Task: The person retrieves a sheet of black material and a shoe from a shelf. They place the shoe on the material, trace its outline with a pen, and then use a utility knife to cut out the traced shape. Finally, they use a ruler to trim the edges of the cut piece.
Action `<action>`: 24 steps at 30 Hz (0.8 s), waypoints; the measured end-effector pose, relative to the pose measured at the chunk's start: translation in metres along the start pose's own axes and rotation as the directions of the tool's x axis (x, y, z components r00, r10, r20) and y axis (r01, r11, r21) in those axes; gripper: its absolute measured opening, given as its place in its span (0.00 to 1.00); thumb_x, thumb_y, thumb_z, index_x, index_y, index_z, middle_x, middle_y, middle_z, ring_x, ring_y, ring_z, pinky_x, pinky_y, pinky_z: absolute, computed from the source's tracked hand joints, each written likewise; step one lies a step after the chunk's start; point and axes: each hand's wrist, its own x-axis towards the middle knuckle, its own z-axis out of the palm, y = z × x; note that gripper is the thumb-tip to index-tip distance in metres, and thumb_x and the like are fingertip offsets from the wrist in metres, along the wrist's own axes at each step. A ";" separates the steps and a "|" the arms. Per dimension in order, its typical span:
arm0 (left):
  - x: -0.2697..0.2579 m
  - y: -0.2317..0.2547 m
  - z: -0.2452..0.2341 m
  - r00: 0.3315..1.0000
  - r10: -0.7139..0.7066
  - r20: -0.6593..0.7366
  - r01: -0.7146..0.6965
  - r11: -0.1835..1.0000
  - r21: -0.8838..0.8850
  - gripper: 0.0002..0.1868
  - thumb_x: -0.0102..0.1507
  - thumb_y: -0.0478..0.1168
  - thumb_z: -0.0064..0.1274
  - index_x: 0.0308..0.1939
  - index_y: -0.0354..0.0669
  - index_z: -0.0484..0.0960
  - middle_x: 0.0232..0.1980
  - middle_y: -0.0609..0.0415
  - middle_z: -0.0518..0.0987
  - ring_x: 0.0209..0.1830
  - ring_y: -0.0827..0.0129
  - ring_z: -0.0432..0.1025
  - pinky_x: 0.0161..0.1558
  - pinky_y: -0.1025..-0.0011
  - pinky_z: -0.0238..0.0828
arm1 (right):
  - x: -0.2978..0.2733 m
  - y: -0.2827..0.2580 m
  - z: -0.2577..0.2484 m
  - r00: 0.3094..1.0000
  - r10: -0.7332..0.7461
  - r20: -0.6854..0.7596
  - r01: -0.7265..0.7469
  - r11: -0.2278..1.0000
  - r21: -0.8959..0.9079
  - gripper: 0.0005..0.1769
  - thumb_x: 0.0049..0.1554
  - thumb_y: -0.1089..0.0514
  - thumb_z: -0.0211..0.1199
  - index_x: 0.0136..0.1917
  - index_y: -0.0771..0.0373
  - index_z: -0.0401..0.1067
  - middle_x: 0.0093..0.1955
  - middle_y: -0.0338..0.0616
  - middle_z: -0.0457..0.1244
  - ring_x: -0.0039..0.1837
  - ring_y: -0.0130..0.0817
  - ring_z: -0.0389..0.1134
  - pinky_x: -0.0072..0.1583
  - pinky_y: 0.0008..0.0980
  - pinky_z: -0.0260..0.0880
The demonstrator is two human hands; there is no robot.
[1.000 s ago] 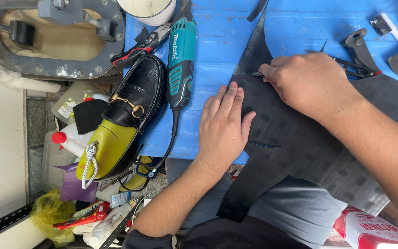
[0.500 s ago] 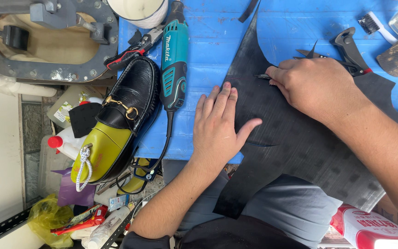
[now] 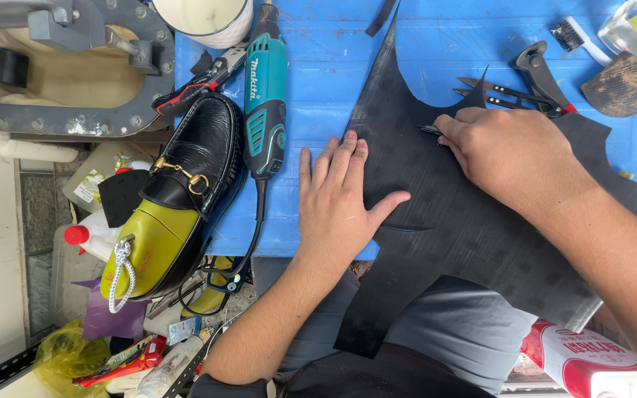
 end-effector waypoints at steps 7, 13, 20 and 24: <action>0.000 0.001 -0.002 1.000 -0.003 -0.002 0.003 1.000 -0.004 0.47 0.57 0.69 0.59 0.63 0.32 0.76 0.68 0.44 0.73 0.70 0.50 0.66 0.74 0.37 0.49 | -0.011 -0.005 -0.002 0.999 0.044 0.010 -0.044 0.999 -0.020 0.13 0.62 0.55 0.58 0.55 0.63 0.77 0.42 0.45 0.70 0.41 0.46 0.73 0.40 0.41 0.74; 0.000 0.001 -0.002 1.000 0.000 0.016 0.000 1.000 0.005 0.47 0.59 0.69 0.58 0.65 0.32 0.75 0.69 0.44 0.72 0.71 0.50 0.65 0.74 0.38 0.47 | -0.022 -0.003 -0.002 0.998 0.062 0.002 -0.062 0.998 -0.016 0.12 0.63 0.55 0.57 0.55 0.63 0.76 0.41 0.46 0.70 0.41 0.46 0.73 0.41 0.42 0.74; 0.001 0.008 -0.005 0.999 -0.010 0.045 0.008 0.999 0.050 0.46 0.60 0.67 0.56 0.66 0.31 0.73 0.70 0.43 0.71 0.72 0.50 0.63 0.75 0.38 0.43 | -0.035 -0.004 0.007 0.993 0.119 -0.003 -0.119 0.992 -0.041 0.12 0.63 0.56 0.56 0.54 0.62 0.76 0.40 0.47 0.69 0.40 0.47 0.73 0.40 0.43 0.73; 0.005 0.020 -0.004 0.975 0.188 0.115 -0.189 0.982 -0.005 0.33 0.60 0.42 0.51 0.71 0.43 0.72 0.74 0.47 0.68 0.77 0.52 0.59 0.77 0.39 0.42 | -0.035 -0.004 0.012 0.994 0.107 -0.019 -0.108 0.990 -0.095 0.13 0.63 0.55 0.56 0.54 0.63 0.76 0.40 0.48 0.69 0.39 0.47 0.73 0.39 0.41 0.73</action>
